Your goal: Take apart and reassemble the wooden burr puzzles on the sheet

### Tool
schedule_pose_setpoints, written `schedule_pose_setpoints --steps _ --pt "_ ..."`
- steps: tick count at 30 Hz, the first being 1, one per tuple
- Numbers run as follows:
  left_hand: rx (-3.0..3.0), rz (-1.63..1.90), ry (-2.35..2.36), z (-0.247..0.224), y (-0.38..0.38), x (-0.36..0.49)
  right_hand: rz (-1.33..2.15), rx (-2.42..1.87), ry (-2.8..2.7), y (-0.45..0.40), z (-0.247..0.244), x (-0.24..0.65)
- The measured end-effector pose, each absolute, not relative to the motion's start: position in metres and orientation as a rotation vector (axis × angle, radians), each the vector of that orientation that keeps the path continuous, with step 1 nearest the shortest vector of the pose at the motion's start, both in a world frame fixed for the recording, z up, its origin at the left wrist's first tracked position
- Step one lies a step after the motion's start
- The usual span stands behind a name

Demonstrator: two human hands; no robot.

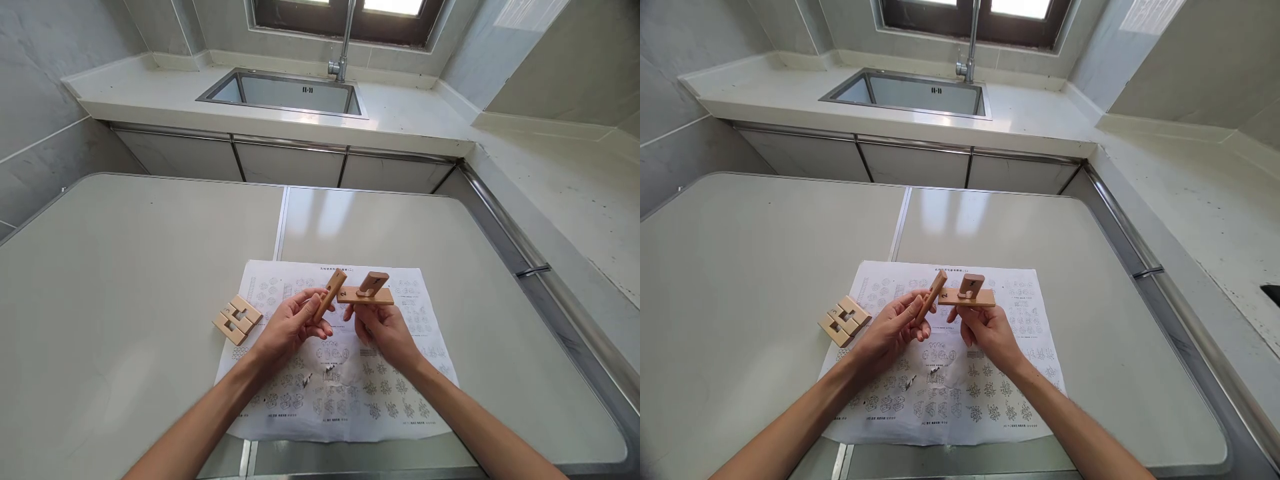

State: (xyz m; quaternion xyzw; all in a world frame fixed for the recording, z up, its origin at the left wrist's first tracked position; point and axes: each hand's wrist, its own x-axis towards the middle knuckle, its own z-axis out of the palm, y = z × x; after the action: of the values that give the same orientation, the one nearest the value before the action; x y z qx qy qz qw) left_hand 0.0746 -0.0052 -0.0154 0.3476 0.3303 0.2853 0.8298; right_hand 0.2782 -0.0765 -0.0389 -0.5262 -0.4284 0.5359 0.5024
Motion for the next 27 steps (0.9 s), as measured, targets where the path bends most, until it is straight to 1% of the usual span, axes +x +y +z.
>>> schedule_pose_setpoints --steps 11,17,27 --pt "0.672 0.495 0.533 -0.017 -0.012 0.079 1.224 -1.331 -1.086 -0.079 -0.041 0.273" --pt "0.608 0.532 0.523 -0.021 -0.014 0.079 1.207 -1.353 -1.066 -0.078 -0.037 0.273" --pt "0.598 0.468 0.438 -0.018 -0.016 0.077 1.246 -1.321 -1.117 -0.079 -0.038 0.273"
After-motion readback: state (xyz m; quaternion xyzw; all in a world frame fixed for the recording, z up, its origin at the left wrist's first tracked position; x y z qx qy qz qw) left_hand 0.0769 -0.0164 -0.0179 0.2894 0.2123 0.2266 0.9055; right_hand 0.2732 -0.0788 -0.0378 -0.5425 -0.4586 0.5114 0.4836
